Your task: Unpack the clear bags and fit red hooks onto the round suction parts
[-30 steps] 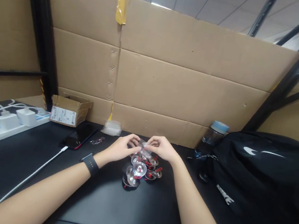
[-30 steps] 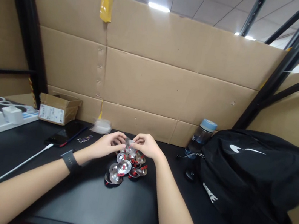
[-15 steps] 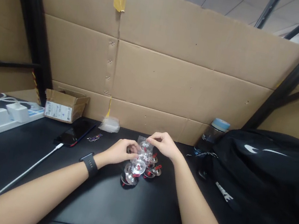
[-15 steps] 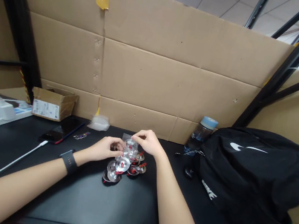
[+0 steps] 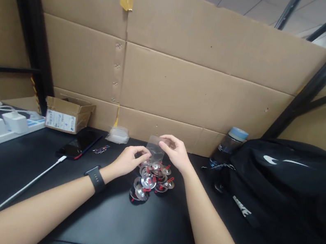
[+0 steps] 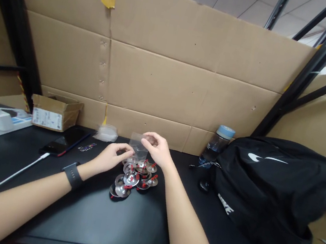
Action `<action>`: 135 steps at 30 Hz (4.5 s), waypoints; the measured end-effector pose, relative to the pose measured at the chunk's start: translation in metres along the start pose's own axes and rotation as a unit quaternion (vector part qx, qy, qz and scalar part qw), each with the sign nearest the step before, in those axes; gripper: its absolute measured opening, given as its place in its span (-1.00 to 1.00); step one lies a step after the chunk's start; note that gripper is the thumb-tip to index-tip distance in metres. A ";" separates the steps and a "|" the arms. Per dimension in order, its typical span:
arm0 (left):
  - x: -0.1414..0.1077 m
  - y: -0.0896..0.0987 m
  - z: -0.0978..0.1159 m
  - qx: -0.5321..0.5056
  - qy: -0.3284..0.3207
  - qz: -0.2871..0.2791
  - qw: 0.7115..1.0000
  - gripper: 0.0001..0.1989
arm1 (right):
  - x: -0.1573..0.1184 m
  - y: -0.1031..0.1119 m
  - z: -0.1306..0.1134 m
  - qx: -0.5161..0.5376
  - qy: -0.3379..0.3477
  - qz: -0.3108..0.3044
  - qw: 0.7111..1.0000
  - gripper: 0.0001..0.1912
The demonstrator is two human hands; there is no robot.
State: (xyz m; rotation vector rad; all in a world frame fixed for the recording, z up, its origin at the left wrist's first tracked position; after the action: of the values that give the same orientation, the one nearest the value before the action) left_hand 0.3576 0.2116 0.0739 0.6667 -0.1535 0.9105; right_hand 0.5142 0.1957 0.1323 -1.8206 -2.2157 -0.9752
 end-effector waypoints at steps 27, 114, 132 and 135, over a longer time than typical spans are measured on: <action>-0.009 -0.001 0.026 0.457 -0.138 0.000 0.879 -0.84 | -0.003 -0.012 0.039 0.100 -0.106 0.040 0.988 -0.47; -0.011 -0.003 0.043 0.201 -0.151 0.040 0.967 -0.86 | -0.033 -0.029 0.041 0.164 -0.193 0.087 0.963 -0.79; -0.002 0.009 0.028 0.190 -0.106 0.028 0.976 -0.82 | -0.022 -0.031 0.020 0.124 -0.077 0.014 0.989 -0.54; 0.001 0.028 0.010 0.293 -0.082 0.029 0.952 -0.81 | -0.026 0.008 0.036 0.000 -0.118 0.063 0.991 -0.57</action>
State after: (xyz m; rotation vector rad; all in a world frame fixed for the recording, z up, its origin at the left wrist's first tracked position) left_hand 0.3386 0.2188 0.0949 1.2973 -0.0475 0.9610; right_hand 0.5394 0.1934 0.0945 -2.1443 -2.1908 -0.7722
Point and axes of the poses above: each hand's wrist, its own x-axis towards the middle knuckle, its own y-axis out of the back of the hand, z = x × y, the point moved 9 cm from there along x, towards the middle knuckle, and after that the axes turned 9 degrees about -z, right-handed, at the moved point
